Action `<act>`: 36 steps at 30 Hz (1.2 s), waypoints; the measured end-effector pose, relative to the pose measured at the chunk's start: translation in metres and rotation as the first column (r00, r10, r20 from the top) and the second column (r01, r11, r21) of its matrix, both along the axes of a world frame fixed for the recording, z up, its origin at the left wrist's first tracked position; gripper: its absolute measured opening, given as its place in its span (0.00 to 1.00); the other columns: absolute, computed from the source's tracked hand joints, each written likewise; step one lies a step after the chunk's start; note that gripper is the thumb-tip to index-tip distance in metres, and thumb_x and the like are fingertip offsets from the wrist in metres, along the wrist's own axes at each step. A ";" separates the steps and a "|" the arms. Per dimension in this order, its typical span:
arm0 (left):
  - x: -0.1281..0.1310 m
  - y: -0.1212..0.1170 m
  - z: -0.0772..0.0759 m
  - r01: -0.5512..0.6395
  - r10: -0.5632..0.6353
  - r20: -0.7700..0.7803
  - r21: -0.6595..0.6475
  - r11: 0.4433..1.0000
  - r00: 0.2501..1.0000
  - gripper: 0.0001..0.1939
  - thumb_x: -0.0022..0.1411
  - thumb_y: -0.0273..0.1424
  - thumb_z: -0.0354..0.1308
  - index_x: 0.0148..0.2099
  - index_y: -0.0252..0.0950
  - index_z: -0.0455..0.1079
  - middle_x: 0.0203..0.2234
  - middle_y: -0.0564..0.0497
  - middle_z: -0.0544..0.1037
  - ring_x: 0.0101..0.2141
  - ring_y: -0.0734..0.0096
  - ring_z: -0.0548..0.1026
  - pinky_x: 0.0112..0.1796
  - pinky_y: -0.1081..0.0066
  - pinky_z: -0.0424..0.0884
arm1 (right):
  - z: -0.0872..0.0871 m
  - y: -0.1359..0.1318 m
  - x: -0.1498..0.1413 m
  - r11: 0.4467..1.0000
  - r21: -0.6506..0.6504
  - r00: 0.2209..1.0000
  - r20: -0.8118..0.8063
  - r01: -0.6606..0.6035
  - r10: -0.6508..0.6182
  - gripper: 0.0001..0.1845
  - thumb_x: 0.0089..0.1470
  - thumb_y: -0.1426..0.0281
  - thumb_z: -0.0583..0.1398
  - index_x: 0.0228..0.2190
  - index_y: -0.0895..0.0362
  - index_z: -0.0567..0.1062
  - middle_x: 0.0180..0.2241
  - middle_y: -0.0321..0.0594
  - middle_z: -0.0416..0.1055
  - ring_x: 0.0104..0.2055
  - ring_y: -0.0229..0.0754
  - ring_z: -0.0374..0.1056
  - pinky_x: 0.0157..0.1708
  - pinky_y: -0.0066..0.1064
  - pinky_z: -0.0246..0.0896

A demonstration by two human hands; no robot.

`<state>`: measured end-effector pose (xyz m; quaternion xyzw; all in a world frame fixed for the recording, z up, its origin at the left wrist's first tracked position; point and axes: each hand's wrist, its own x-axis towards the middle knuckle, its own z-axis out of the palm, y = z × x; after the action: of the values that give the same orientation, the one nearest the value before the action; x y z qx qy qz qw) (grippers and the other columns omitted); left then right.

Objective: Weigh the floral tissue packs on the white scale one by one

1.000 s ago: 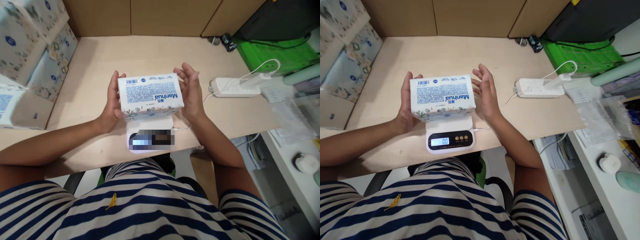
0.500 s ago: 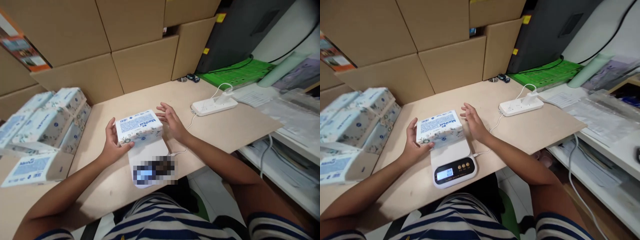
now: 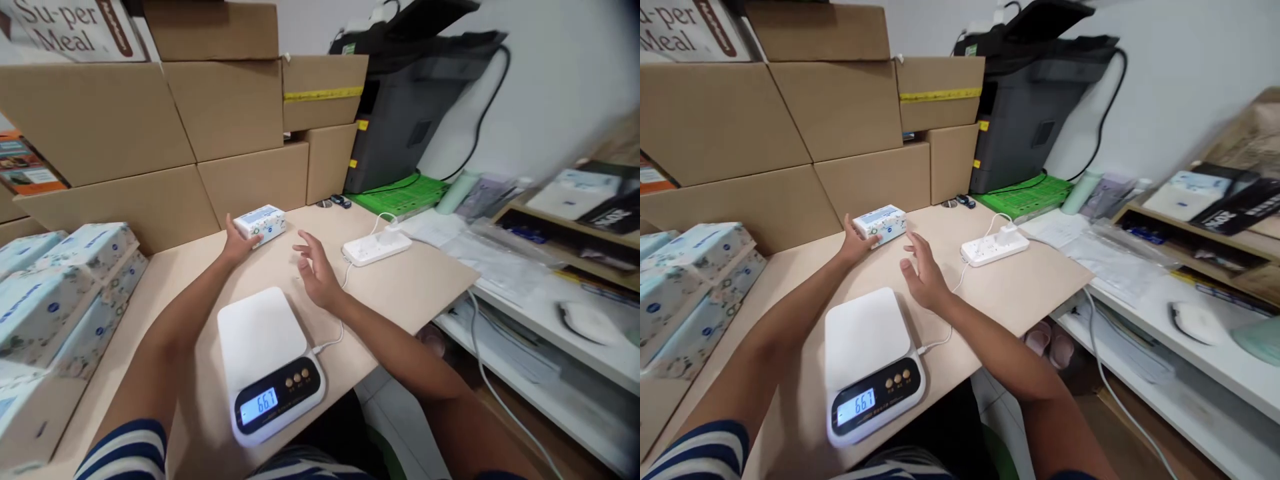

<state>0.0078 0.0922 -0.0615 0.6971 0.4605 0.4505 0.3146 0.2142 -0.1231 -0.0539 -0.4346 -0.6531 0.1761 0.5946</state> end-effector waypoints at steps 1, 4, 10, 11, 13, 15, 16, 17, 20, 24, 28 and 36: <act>0.002 0.006 -0.004 -0.012 0.012 0.011 -0.004 1.000 1.000 0.75 0.54 0.36 0.80 0.83 0.37 0.27 0.80 0.24 0.50 0.80 0.40 0.55 0.78 0.41 0.53 | 0.000 0.001 0.001 1.000 0.013 1.000 0.018 0.008 -0.008 0.44 0.70 0.36 0.48 0.74 0.49 0.58 0.74 0.61 0.60 0.66 0.58 0.75 0.68 0.61 0.72; 0.002 0.018 -0.013 -0.059 0.060 0.046 -0.023 0.998 0.997 0.71 0.55 0.33 0.78 0.83 0.40 0.29 0.81 0.28 0.49 0.81 0.45 0.51 0.79 0.42 0.50 | 0.000 0.001 0.004 0.999 0.045 0.996 0.082 0.020 -0.023 0.42 0.71 0.38 0.47 0.75 0.46 0.56 0.75 0.58 0.59 0.67 0.57 0.74 0.69 0.61 0.72; 0.002 0.018 -0.016 -0.204 0.203 -0.032 -0.035 0.978 0.979 0.52 0.65 0.34 0.67 0.81 0.37 0.42 0.73 0.31 0.65 0.69 0.52 0.74 0.71 0.51 0.69 | -0.003 -0.004 0.006 0.994 0.111 0.991 0.137 -0.018 0.003 0.41 0.72 0.40 0.50 0.76 0.43 0.54 0.75 0.58 0.58 0.66 0.60 0.75 0.67 0.64 0.73; 0.002 0.015 -0.015 -0.233 0.231 -0.064 -0.034 0.972 0.971 0.48 0.65 0.35 0.67 0.79 0.36 0.47 0.70 0.31 0.69 0.64 0.53 0.78 0.68 0.52 0.73 | -0.003 -0.005 0.006 0.993 0.113 0.991 0.133 -0.024 0.009 0.40 0.72 0.41 0.50 0.76 0.43 0.54 0.75 0.58 0.58 0.66 0.60 0.76 0.66 0.64 0.74; 0.002 0.007 -0.011 -0.280 0.274 -0.135 -0.025 0.960 0.952 0.38 0.67 0.38 0.66 0.73 0.36 0.57 0.60 0.37 0.78 0.54 0.55 0.82 0.61 0.54 0.77 | -0.004 -0.006 0.005 0.994 0.103 0.991 0.129 -0.029 0.016 0.40 0.72 0.41 0.50 0.76 0.43 0.55 0.75 0.58 0.58 0.66 0.60 0.76 0.66 0.64 0.74; 0.001 -0.002 -0.005 -0.290 0.281 -0.209 -0.014 0.957 0.937 0.24 0.69 0.41 0.63 0.62 0.39 0.67 0.47 0.44 0.83 0.46 0.57 0.83 0.53 0.58 0.79 | -0.005 -0.008 0.004 0.997 0.075 0.990 0.137 -0.028 0.017 0.42 0.71 0.39 0.50 0.76 0.43 0.55 0.75 0.58 0.58 0.66 0.61 0.76 0.66 0.64 0.74; 0.002 -0.006 -0.002 -0.282 0.272 -0.249 -0.006 0.959 0.930 0.17 0.70 0.42 0.61 0.55 0.40 0.71 0.42 0.46 0.83 0.44 0.56 0.82 0.51 0.59 0.78 | -0.005 -0.008 0.003 0.998 0.060 0.990 0.141 -0.025 0.017 0.42 0.71 0.38 0.49 0.76 0.44 0.55 0.75 0.58 0.58 0.66 0.61 0.75 0.66 0.65 0.74; 0.002 -0.010 0.000 -0.266 0.255 -0.290 0.002 0.964 0.922 0.13 0.71 0.44 0.60 0.47 0.40 0.73 0.38 0.47 0.84 0.43 0.55 0.82 0.49 0.60 0.77 | -0.005 -0.008 0.003 0.999 0.047 0.990 0.143 -0.023 0.017 0.43 0.70 0.37 0.49 0.76 0.44 0.56 0.75 0.58 0.58 0.66 0.61 0.75 0.66 0.65 0.74; 0.004 -0.020 0.007 -0.177 0.172 -0.402 0.026 0.984 0.900 0.26 0.76 0.49 0.50 0.30 0.41 0.72 0.31 0.44 0.84 0.43 0.50 0.82 0.49 0.59 0.75 | -0.005 -0.008 0.004 0.999 0.028 0.990 0.136 -0.028 0.024 0.44 0.70 0.37 0.50 0.76 0.44 0.56 0.76 0.58 0.58 0.66 0.61 0.75 0.66 0.65 0.74; 0.006 -0.030 0.011 0.005 0.014 -0.483 0.039 0.999 0.876 0.32 0.79 0.51 0.42 0.35 0.41 0.81 0.40 0.44 0.89 0.49 0.48 0.85 0.55 0.56 0.75 | -0.005 -0.008 0.006 1.000 0.011 0.990 0.137 -0.027 0.025 0.43 0.69 0.37 0.51 0.75 0.43 0.57 0.76 0.57 0.58 0.66 0.61 0.75 0.67 0.65 0.73; 0.004 -0.032 0.010 0.135 -0.085 -0.510 0.062 0.989 0.856 0.29 0.80 0.49 0.44 0.67 0.44 0.78 0.66 0.50 0.81 0.67 0.51 0.77 0.67 0.57 0.72 | -0.006 -0.008 0.007 0.999 -0.005 0.989 0.143 -0.034 0.035 0.41 0.70 0.38 0.51 0.74 0.43 0.59 0.76 0.56 0.58 0.66 0.60 0.75 0.66 0.64 0.74; 0.008 -0.022 0.001 0.249 -0.154 -0.600 0.079 0.965 0.785 0.32 0.80 0.45 0.46 0.77 0.40 0.66 0.78 0.49 0.63 0.76 0.48 0.66 0.76 0.48 0.61 | -0.005 -0.009 0.007 0.999 -0.032 0.989 0.148 -0.016 0.021 0.39 0.70 0.39 0.52 0.73 0.43 0.62 0.76 0.55 0.59 0.65 0.59 0.76 0.65 0.63 0.75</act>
<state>0.0161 0.0702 -0.0606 0.8695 0.4218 0.2101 0.1481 0.2211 -0.1323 -0.0592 -0.4497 -0.6966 0.1589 0.5360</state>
